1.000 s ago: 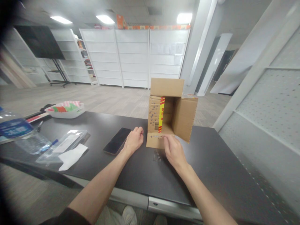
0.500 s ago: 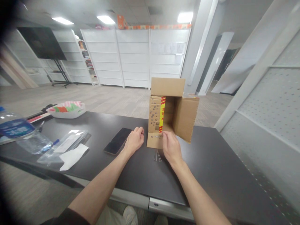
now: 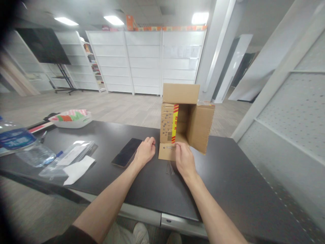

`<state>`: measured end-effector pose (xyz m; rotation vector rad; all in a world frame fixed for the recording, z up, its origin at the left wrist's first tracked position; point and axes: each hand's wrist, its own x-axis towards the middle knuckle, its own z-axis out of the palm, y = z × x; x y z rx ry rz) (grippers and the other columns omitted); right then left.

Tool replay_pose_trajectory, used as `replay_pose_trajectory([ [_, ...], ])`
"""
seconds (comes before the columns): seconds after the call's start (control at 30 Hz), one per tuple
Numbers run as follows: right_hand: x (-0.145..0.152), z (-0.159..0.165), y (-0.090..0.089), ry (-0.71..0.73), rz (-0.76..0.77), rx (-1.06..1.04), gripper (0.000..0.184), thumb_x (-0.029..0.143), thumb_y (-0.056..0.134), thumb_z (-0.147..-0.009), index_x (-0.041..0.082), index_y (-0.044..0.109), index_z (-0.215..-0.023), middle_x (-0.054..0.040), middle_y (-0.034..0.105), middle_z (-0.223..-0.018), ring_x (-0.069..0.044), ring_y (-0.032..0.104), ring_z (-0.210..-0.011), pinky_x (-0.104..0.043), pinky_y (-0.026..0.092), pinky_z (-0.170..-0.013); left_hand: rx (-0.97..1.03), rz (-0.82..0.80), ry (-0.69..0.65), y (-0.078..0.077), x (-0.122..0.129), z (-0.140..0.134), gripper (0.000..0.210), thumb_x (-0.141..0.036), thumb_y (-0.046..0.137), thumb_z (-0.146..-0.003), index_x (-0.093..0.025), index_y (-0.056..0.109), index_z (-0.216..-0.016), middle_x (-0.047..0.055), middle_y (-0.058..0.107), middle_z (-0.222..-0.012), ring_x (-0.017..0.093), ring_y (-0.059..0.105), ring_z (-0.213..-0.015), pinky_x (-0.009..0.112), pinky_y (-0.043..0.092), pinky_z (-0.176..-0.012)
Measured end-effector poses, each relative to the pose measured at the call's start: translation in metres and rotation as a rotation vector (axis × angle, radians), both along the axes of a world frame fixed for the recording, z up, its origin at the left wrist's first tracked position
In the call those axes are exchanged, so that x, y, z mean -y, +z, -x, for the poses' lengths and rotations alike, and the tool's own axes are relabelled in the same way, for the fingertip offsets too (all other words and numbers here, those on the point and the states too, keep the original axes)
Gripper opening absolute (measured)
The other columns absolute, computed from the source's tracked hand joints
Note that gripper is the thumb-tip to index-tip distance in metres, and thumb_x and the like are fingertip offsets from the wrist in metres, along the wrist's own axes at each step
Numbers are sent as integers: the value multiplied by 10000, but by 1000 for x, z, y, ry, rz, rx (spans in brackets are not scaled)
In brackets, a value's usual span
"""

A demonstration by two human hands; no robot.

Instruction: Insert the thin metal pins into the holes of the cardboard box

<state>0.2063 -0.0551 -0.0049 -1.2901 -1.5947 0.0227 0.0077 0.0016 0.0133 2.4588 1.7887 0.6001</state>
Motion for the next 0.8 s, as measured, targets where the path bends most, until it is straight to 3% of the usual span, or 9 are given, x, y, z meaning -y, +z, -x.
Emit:
replay_pose_trajectory([
  [0.8,0,1,0,64,-33,128,275,317,392,-1044,205,638,-1090,-116,702,-1013,-258,664,-963,-418,529,-858,-4,2,7,-1,-1,0,206,-147,421,-931,-241,561,-1050,55,608,-1063,186,634,-906,315,447,-852],
])
